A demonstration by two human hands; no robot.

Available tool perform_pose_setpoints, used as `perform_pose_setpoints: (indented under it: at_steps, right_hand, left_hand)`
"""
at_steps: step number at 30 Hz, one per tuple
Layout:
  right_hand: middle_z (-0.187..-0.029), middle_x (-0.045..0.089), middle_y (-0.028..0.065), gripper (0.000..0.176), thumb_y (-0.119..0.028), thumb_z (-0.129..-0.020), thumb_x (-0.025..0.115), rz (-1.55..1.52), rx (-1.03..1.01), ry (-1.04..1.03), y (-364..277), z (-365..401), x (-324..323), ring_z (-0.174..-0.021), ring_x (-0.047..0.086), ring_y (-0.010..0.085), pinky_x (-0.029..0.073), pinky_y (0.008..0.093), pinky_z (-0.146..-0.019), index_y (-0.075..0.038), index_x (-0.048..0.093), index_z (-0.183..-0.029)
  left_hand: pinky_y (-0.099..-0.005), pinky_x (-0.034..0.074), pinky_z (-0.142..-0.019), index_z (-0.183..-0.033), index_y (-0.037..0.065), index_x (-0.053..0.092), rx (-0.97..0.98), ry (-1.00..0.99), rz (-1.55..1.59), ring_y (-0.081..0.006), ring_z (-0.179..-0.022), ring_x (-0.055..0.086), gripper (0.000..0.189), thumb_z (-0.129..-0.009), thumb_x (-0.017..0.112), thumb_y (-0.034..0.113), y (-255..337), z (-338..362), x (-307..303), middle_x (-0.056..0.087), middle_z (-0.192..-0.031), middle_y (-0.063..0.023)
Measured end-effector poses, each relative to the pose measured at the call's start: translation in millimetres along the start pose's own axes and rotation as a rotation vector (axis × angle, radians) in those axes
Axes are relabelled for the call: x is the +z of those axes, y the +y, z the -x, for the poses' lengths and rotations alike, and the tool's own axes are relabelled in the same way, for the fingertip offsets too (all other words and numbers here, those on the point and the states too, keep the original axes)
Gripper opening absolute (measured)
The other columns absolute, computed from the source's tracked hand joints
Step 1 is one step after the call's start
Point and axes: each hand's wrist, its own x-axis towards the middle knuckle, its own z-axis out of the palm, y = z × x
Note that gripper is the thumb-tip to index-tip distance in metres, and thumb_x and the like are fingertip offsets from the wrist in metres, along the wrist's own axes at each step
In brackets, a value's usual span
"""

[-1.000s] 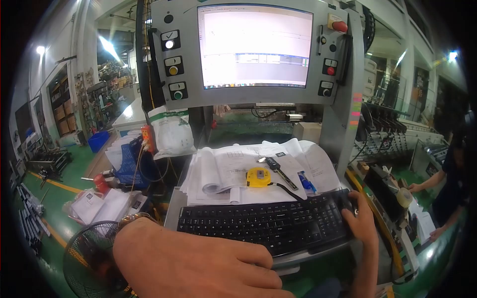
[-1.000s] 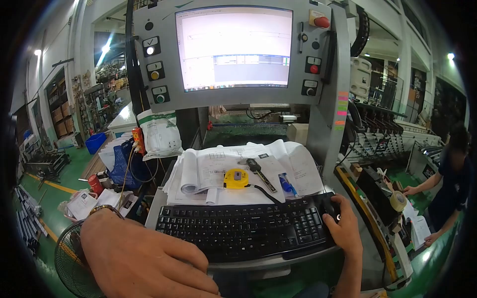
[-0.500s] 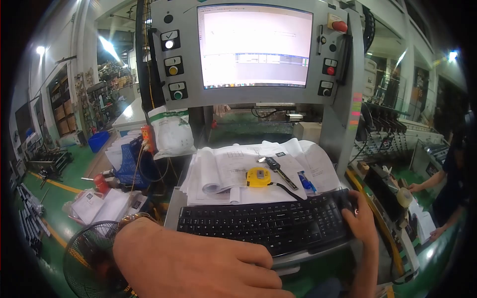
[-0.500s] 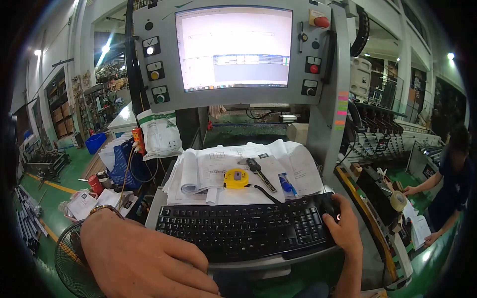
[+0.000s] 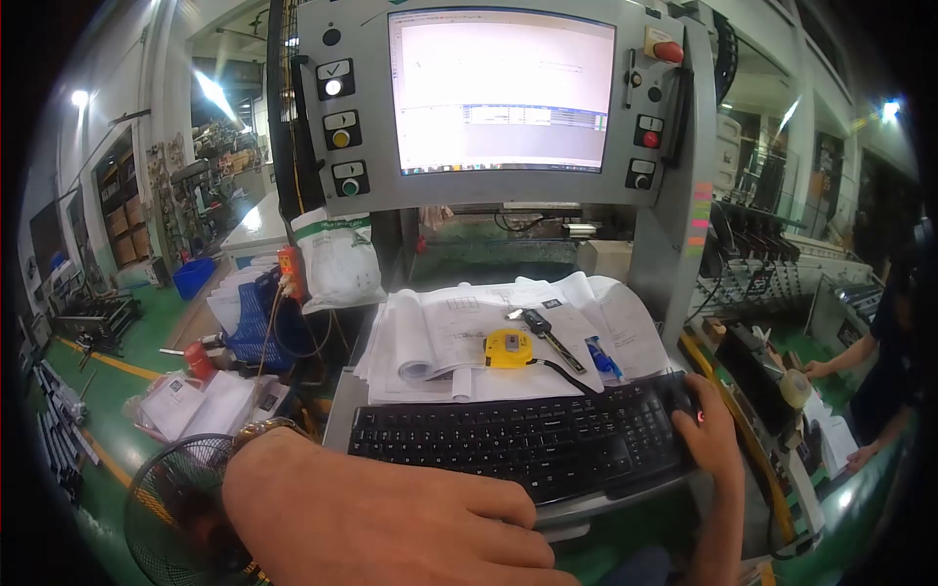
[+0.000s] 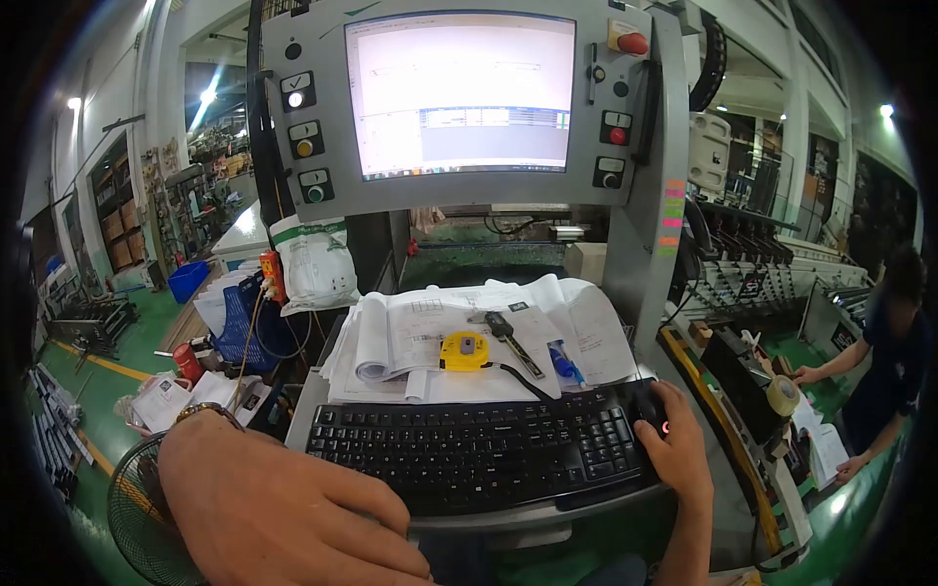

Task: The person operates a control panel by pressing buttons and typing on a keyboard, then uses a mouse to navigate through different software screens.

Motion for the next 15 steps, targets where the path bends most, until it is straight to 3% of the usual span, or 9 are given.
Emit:
perform_pose_setpoints:
  at_steps: [5,15]
  right_hand:
    - [-0.151,0.056,0.0201,0.059,-0.015,-0.088,0.071,0.002,-0.006,-0.007,-1.3,0.2,-1.1,-0.139,0.056,0.0385,0.044,0.0421,-0.114,0.002,0.057,-0.142]
    - [-0.151,0.056,0.0202,0.059,-0.015,-0.088,0.071,-0.022,0.028,-0.012,-2.6,-0.2,-0.7,-0.139,0.056,0.0386,0.043,0.0423,-0.115,0.003,0.057,-0.142]
  left_hand:
    - [-0.0366,0.049,-0.076,-0.145,-0.002,0.063,-0.104,-0.009,0.138,-0.0271,-0.093,0.071,0.072,-0.101,0.063,0.055,7.7,-9.6,-13.4,0.073,-0.112,-0.0149]
    - [-0.037,0.049,-0.078,-0.144,-0.002,0.064,-0.105,-0.009,0.141,-0.027,-0.093,0.071,0.073,-0.101,0.062,0.057,7.9,-10.4,-13.7,0.073,-0.112,-0.0147]
